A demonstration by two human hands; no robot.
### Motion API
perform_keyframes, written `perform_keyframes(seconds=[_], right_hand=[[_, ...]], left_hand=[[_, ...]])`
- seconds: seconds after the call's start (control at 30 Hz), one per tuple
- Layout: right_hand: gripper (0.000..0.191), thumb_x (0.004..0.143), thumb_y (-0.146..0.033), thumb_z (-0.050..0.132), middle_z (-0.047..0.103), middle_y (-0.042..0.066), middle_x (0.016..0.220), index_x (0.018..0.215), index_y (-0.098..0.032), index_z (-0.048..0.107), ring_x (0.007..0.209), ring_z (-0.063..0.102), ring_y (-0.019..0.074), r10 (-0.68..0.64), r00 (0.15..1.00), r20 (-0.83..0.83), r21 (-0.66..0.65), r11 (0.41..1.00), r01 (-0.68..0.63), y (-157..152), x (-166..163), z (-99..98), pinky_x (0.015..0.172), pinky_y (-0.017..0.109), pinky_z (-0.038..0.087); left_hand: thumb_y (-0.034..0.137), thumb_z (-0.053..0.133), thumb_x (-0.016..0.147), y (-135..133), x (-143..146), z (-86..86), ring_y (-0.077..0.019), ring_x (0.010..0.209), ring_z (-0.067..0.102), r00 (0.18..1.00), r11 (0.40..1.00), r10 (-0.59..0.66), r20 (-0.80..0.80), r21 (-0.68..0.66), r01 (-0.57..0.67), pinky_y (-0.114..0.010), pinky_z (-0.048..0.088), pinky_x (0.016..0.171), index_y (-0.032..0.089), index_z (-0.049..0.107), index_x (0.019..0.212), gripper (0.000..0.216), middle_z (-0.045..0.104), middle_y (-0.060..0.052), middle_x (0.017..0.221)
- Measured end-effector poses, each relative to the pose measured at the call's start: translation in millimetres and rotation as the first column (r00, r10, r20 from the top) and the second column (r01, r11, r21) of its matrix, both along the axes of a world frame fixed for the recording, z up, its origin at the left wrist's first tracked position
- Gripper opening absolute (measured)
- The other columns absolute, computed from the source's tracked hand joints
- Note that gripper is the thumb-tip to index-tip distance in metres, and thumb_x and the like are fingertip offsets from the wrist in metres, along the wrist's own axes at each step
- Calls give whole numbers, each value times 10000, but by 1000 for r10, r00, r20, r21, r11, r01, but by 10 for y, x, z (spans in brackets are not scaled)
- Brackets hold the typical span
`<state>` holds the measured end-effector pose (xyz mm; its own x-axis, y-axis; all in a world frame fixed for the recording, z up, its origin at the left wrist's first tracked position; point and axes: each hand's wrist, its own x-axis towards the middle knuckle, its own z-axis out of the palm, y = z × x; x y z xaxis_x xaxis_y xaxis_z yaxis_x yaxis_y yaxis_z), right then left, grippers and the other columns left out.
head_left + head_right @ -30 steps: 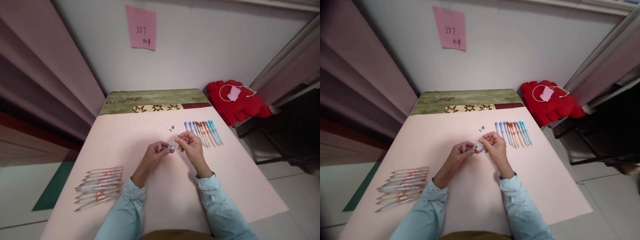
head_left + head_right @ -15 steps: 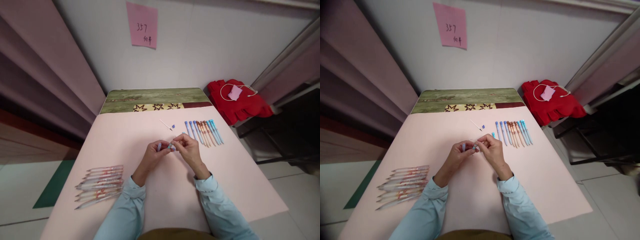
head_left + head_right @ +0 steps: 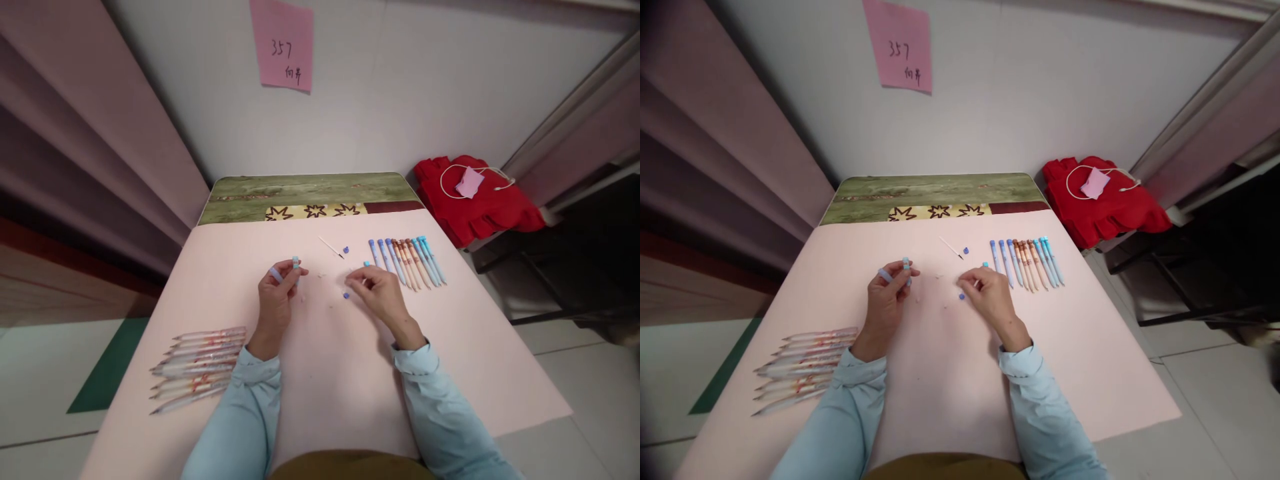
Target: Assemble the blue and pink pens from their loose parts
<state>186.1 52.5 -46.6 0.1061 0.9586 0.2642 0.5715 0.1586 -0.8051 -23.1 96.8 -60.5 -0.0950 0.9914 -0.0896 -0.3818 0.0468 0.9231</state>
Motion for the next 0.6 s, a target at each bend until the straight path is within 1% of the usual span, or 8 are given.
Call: perform_keyframes(seconds=[0.07, 0.13, 0.2, 0.3, 0.33, 0.4, 0.47, 0.6], right_hand=[[53, 818, -244, 699, 682, -6, 749, 805, -231, 748, 619, 576, 115, 172, 978, 119, -101, 982, -161, -9, -57, -13, 617, 228, 422], [61, 808, -218, 699, 693, -6, 786, 827, -243, 751, 649, 592, 117, 239, 945, 221, -167, 964, -205, -10, -63, -23, 626, 227, 410], [92, 821, -207, 667, 705, 3, 823, 845, -243, 749, 698, 611, 132, 163, 938, 306, -167, 979, -115, 1, 2, -24, 648, 236, 406], [103, 835, -225, 631, 711, 15, 843, 842, -226, 734, 712, 613, 149, -79, 928, 363, -125, 983, 132, 25, 154, -9, 671, 256, 404], [89, 828, -242, 639, 709, 12, 831, 831, -223, 726, 704, 610, 151, -118, 924, 364, -134, 975, 177, 29, 184, -2, 660, 257, 398], [75, 799, -295, 684, 699, -3, 786, 790, -226, 710, 682, 602, 150, -94, 930, 356, -196, 965, 173, 28, 176, 8, 626, 253, 379], [120, 760, -343, 732, 690, -14, 752, 743, -232, 690, 674, 596, 148, -11, 931, 365, -261, 959, 113, 16, 90, 7, 599, 247, 354], [76, 752, -298, 730, 703, -10, 787, 737, -241, 682, 706, 602, 152, 75, 894, 442, -301, 951, 69, -10, -74, -16, 590, 249, 327]], left_hand=[[283, 823, 667, 11, -3, -23, -63, 507, 480, 999, 999, 34, -16, -6, -34, -200, 295, 454, 169, 700, 904, 291, 713, -38, 752], [294, 819, 674, 10, 1, -40, -60, 506, 475, 999, 999, 44, -27, -6, -44, -197, 296, 454, 165, 698, 911, 296, 713, -37, 756], [297, 817, 677, 5, 5, -45, -57, 508, 471, 999, 999, 44, -28, -7, -44, -194, 300, 455, 163, 698, 918, 300, 712, -34, 757], [290, 816, 675, 1, 14, -38, -54, 507, 463, 999, 999, 50, -22, -14, -50, -191, 295, 453, 161, 695, 921, 303, 710, -30, 754], [287, 815, 675, 0, 17, -36, -53, 505, 457, 999, 999, 50, -22, -17, -50, -191, 292, 452, 161, 694, 923, 304, 710, -29, 753], [286, 813, 676, 0, 25, -38, -53, 503, 451, 999, 999, 45, -25, -17, -45, -193, 291, 454, 161, 692, 926, 305, 710, -30, 753], [293, 813, 675, -2, 31, -47, -57, 506, 458, 999, 999, 37, -32, -16, -38, -197, 297, 459, 160, 691, 921, 306, 710, -32, 752], [315, 820, 664, -10, 36, -61, -68, 531, 494, 999, 999, 27, -47, -17, -28, -199, 303, 467, 164, 690, 923, 327, 712, -35, 757]])
